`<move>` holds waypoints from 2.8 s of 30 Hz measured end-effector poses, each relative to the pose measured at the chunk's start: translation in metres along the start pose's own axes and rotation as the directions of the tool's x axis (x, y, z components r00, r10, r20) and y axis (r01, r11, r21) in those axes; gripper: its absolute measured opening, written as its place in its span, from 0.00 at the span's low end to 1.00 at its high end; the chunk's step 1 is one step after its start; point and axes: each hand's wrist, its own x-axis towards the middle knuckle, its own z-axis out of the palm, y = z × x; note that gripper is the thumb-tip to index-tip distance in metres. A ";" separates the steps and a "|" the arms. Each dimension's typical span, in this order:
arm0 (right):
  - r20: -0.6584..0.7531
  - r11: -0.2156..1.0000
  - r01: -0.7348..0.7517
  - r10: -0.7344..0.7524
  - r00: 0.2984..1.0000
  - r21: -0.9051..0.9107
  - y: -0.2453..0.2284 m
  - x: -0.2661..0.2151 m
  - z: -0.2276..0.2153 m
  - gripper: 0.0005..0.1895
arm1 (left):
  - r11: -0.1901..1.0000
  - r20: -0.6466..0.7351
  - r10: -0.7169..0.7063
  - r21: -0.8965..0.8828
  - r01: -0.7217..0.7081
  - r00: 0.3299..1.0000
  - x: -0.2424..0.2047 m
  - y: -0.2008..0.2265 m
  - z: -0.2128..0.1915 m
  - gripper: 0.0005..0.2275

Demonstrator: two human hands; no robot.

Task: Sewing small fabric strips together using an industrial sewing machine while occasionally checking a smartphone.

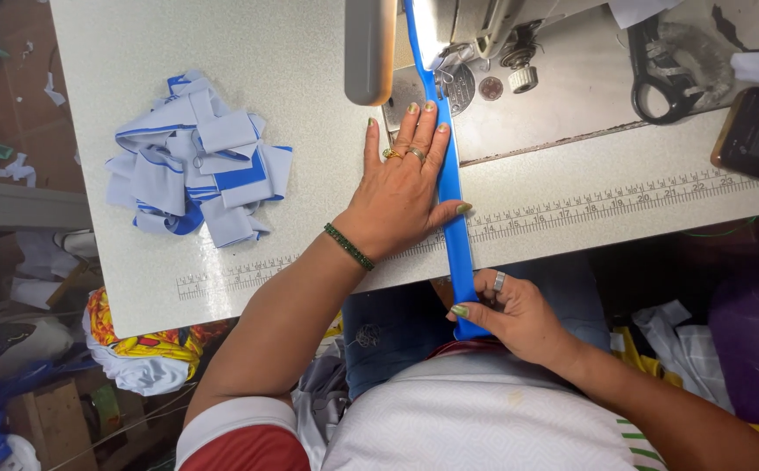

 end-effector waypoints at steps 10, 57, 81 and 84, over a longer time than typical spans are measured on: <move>0.019 0.983 -0.028 0.025 1.000 0.184 -0.002 0.002 0.000 0.04 | 1.000 0.006 0.003 0.008 -0.003 1.000 -0.001 0.000 -0.001 0.40; 0.152 0.244 0.442 -0.708 0.689 -0.863 -0.024 0.108 -0.048 0.07 | 0.995 -0.192 0.055 -0.076 -0.071 0.980 0.002 -0.019 0.008 0.28; 0.352 0.049 0.513 -0.671 0.652 -0.857 -0.032 0.092 -0.054 0.13 | 0.965 -0.523 0.235 0.028 -0.259 0.819 0.012 -0.027 0.019 0.10; 0.396 0.015 0.534 -0.654 0.645 -0.846 -0.034 0.108 -0.059 0.13 | 0.967 -0.563 0.220 0.021 -0.252 0.797 0.024 -0.039 0.029 0.10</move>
